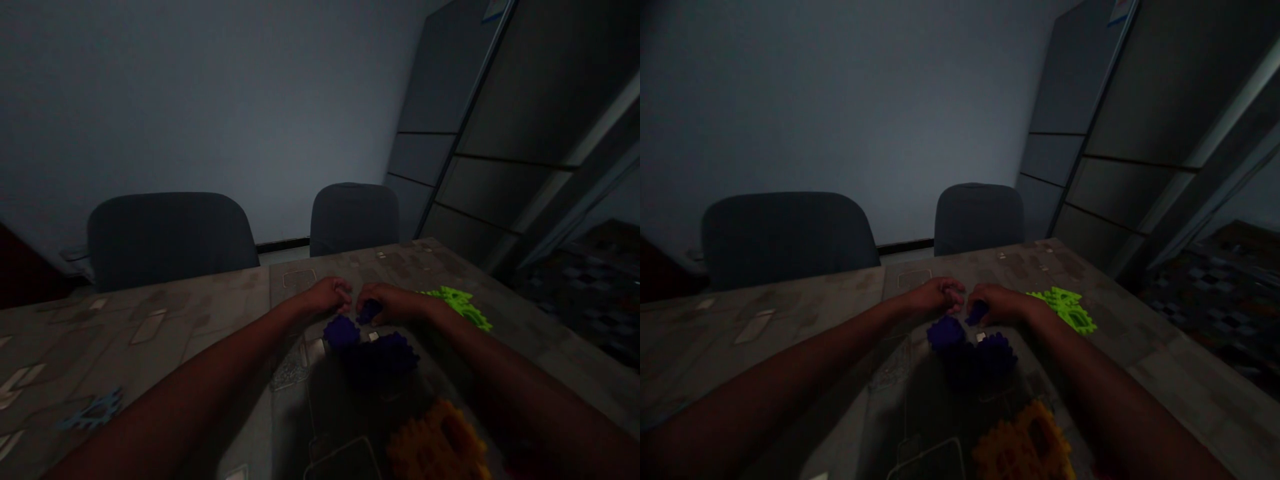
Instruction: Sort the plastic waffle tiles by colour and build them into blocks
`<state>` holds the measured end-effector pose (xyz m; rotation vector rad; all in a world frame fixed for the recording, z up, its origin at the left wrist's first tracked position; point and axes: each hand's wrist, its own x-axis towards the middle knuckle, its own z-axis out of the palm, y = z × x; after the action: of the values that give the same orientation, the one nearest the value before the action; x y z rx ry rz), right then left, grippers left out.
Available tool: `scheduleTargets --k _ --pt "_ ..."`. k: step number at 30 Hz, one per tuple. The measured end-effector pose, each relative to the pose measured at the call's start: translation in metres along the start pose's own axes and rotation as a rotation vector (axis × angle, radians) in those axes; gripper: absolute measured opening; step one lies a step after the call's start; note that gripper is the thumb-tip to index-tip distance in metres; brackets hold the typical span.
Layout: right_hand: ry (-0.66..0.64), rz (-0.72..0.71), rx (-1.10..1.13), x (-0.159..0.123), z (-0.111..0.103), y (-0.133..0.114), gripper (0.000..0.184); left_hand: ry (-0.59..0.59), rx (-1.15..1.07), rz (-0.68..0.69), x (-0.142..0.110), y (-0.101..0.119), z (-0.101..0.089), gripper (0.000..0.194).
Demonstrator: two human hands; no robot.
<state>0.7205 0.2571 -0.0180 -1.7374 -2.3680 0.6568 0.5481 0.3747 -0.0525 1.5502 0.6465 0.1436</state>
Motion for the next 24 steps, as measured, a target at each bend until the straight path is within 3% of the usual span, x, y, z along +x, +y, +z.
scheduleTargets --k 3,6,9,12,17,24 --pt "-0.052 -0.018 0.025 -0.008 -0.005 -0.006 0.045 0.047 -0.009 0.017 -0.006 0.002 -0.005 0.018" --pt "-0.049 -0.005 0.136 -0.017 -0.011 -0.007 0.050 0.189 -0.034 0.099 -0.022 -0.002 -0.006 0.019" --pt "-0.025 0.037 0.273 -0.023 -0.012 -0.003 0.047 0.366 -0.089 0.208 -0.047 -0.013 0.006 0.024" --pt "0.021 0.078 0.230 -0.022 -0.008 0.000 0.038 0.466 -0.150 0.269 -0.068 -0.026 0.026 0.038" --pt "0.061 0.119 0.139 -0.015 0.002 -0.002 0.029 0.514 -0.187 0.296 -0.074 -0.033 0.053 0.054" --pt "0.069 0.159 0.091 -0.023 0.004 -0.010 0.028 0.498 -0.171 0.346 -0.060 -0.030 0.061 0.049"
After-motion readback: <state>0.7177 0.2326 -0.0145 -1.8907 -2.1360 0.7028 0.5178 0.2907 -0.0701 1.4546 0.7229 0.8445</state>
